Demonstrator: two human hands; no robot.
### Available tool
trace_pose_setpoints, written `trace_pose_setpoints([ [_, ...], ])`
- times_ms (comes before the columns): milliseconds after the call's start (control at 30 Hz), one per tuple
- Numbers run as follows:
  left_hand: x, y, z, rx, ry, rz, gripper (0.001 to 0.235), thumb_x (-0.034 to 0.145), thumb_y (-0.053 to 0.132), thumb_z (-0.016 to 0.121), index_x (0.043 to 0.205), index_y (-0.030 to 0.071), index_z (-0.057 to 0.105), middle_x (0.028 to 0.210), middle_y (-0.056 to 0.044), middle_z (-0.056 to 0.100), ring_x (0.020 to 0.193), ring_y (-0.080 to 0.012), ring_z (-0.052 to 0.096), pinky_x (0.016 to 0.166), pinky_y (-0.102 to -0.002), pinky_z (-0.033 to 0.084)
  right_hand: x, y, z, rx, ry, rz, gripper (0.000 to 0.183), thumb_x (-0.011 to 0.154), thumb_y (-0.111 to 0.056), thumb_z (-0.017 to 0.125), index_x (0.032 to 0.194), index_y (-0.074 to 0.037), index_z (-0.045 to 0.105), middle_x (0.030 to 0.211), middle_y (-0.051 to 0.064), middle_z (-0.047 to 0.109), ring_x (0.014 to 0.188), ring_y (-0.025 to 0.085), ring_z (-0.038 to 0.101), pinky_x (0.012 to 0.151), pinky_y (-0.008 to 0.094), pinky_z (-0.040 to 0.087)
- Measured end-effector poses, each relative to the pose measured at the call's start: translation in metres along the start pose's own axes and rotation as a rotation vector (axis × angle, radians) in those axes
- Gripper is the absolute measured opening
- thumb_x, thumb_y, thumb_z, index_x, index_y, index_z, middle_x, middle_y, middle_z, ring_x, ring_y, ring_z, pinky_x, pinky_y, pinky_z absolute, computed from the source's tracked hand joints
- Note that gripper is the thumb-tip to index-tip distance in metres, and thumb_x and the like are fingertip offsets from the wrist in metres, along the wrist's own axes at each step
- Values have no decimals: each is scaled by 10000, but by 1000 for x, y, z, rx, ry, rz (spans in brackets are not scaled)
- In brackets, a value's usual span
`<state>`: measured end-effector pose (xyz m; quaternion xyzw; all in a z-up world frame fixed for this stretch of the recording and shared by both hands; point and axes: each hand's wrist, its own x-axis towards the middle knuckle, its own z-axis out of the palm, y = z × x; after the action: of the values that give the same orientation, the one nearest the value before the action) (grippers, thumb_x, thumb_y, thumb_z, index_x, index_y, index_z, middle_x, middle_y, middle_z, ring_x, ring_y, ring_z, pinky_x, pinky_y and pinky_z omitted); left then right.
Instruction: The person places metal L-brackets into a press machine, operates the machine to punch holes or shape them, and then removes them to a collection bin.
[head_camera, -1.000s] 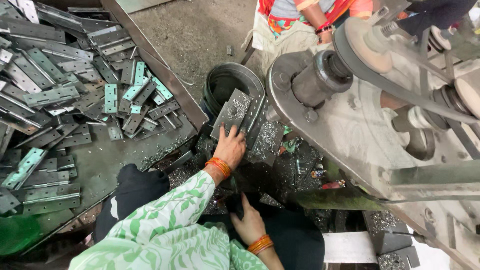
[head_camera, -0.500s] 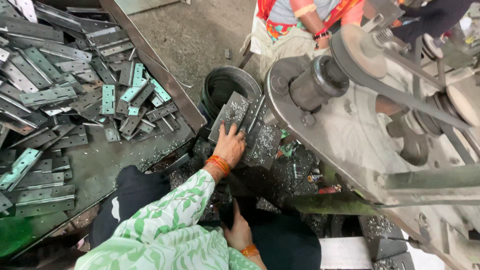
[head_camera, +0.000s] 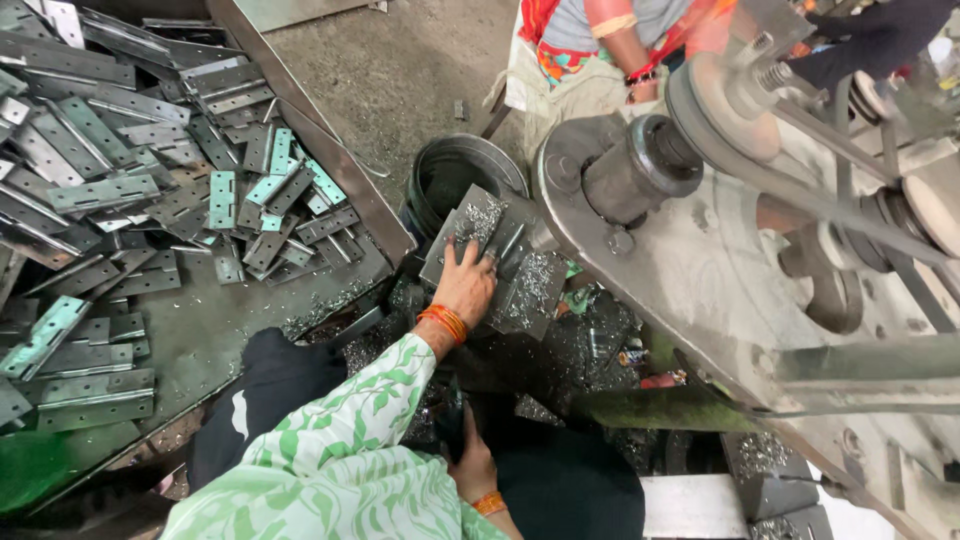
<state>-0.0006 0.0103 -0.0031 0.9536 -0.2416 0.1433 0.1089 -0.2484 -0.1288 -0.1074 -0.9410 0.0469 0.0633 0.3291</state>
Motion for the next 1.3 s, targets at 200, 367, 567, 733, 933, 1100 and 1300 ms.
trace_pose_setpoints([
  [200, -9, 6, 0, 29, -54, -10, 395, 963, 262, 486, 1265, 112, 693, 1517, -57, 495, 1431, -397, 323, 1102, -769, 190, 7, -57, -61, -185, -140, 106, 923, 789, -230, 761, 1570, -138, 277, 1129, 258, 705, 1045, 420, 701, 899, 455, 582],
  [367, 14, 7, 2, -39, -48, -66, 446, 960, 322, 450, 1277, 105, 676, 1518, -36, 463, 1448, -383, 277, 1078, -773, 168, 17, -65, -78, -261, -149, 82, 809, 851, -287, 729, 1548, -114, 357, 1118, 260, 718, 1051, 432, 692, 897, 477, 571],
  [567, 16, -1, 3, -77, -121, -56, 386, 1008, 270, 462, 1273, 123, 700, 1549, -23, 481, 1496, -378, 277, 1154, -760, 142, 2, -18, -5, -7, 7, 94, 852, 825, -283, 731, 1563, -120, 338, 1149, 269, 695, 1047, 442, 682, 872, 483, 569],
  [733, 10, 2, 20, -142, 111, -50, 425, 959, 282, 497, 1295, 108, 693, 1477, -31, 534, 1433, -370, 336, 1132, -743, 161, -4, -13, -6, -21, -33, 146, 864, 818, -281, 734, 1560, -105, 327, 1130, 284, 692, 1049, 443, 678, 882, 480, 564],
  [933, 5, -4, 10, -84, 27, -7, 393, 956, 290, 518, 1250, 104, 702, 1438, -33, 564, 1407, -349, 361, 1154, -726, 173, 12, -73, -79, -173, -164, 102, 811, 828, -269, 710, 1525, -59, 353, 1096, 302, 702, 1031, 443, 694, 892, 471, 566],
  [1100, -29, -2, -18, -56, 13, 70, 355, 899, 278, 575, 1159, 92, 730, 1384, -63, 608, 1348, -335, 415, 1139, -686, 237, 19, -101, -98, -197, -190, 90, 795, 839, -265, 703, 1523, -46, 362, 1082, 319, 695, 1043, 446, 687, 926, 470, 551],
  [1300, -81, -4, -65, -101, -168, 175, 358, 851, 301, 623, 1117, 88, 734, 1224, -56, 647, 1296, -320, 432, 1161, -616, 265, 20, -94, -95, -187, -174, 45, 802, 831, -275, 708, 1519, -47, 366, 1120, 309, 693, 1071, 454, 670, 951, 481, 526],
])
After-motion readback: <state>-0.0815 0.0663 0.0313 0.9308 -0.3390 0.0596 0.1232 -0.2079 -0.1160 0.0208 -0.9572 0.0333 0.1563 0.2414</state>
